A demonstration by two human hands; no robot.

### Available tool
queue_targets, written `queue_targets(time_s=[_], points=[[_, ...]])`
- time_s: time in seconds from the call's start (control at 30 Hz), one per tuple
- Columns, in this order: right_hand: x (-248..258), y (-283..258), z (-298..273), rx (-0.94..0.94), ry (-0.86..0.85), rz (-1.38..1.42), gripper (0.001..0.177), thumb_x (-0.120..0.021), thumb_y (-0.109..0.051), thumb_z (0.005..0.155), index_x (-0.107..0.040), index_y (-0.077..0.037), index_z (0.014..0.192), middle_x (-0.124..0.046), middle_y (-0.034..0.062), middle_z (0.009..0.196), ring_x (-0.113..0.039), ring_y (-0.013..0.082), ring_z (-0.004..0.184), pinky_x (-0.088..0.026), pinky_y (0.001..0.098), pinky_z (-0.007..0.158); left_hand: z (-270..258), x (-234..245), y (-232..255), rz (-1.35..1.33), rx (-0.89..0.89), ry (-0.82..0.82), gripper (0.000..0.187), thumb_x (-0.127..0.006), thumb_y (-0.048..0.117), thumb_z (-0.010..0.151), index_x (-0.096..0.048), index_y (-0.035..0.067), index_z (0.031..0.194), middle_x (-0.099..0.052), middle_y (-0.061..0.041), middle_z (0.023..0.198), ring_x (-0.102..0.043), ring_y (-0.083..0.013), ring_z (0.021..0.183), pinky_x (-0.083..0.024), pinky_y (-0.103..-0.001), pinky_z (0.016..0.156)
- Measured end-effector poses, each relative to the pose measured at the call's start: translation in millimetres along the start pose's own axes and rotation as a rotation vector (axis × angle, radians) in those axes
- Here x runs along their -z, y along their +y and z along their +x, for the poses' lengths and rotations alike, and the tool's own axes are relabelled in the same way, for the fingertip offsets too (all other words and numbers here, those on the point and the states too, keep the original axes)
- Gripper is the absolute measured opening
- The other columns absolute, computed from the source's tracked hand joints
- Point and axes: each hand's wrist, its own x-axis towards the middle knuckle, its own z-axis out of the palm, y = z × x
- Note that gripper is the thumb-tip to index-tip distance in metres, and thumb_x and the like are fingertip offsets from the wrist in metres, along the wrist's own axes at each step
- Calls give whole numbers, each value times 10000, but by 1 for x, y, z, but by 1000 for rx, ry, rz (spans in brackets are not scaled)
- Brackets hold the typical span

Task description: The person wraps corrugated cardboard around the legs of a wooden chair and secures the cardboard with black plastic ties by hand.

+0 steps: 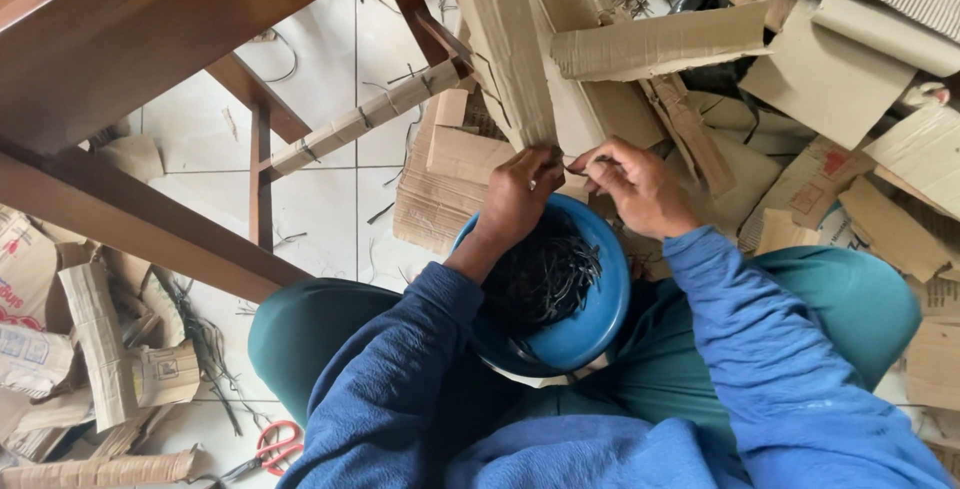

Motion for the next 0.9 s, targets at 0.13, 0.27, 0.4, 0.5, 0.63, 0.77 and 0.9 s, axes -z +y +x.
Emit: queue_targets(time_s=[0.13, 0.27, 0.4, 0.5, 0.63, 0.77, 0.9], points=[[-11, -3, 5, 70, -2, -43, 136, -588, -111, 1073, -668, -3, 1049, -756, 218, 1083, -775, 306, 859, -640, 420, 648, -2, -2, 3, 86, -81, -10, 152, -766, 109, 911, -702, 73, 1043, -711, -123, 910, -737, -379, 829, -616, -441, 641], [-16, -2, 15, 20, 58, 73, 226, -576, -171, 1092, -653, -17, 1239, -727, 250, 1080, -742, 316, 960, -646, 424, 731, -2, 0, 3, 65, -82, -14, 107, -672, 81, 977, -729, 99, 1065, -700, -93, 886, -738, -353, 797, -618, -409, 636], [-28, 8, 22, -46, 115, 22, 282, -560, -23, 1063, -636, -28, 1334, -717, 217, 1016, -733, 231, 874, -655, 361, 730, -4, -1, 0, 127, -133, -45, 130, -678, 81, 973, -741, 125, 1078, -695, -47, 904, -747, -317, 809, -625, -371, 658], [-30, 24, 29, -41, 129, -2, 154, -655, -41, 1040, -707, 14, 1175, -736, 235, 933, -747, 254, 844, -646, 346, 675, -2, 1, 1, 247, -215, -74, 142, -690, 103, 963, -747, 151, 1084, -698, -21, 920, -752, -286, 822, -632, -361, 679], [-31, 53, 28, -111, 160, 23, 87, -644, -45, 1048, -716, -5, 1076, -731, 174, 847, -717, 166, 761, -646, 301, 645, -3, 5, 7, 246, -155, -81, 110, -703, 153, 967, -740, 173, 1068, -687, -10, 880, -752, -278, 815, -629, -354, 670], [-34, 56, 24, -10, 144, -118, 63, -624, 10, 1037, -686, 0, 1032, -718, 219, 879, -729, 283, 790, -634, 389, 614, 2, 7, 19, 96, 73, -10, 89, -649, 162, 1004, -634, 107, 1072, -689, -114, 795, -736, -377, 781, -618, -472, 635], [-46, 37, 21, 199, 179, -206, 150, -722, 73, 956, -621, -1, 1038, -708, 205, 1022, -717, 392, 955, -635, 442, 688, 2, 6, 8, 114, 198, -34, 221, -661, 196, 986, -501, 75, 1078, -708, -204, 767, -725, -457, 781, -590, -577, 610]])
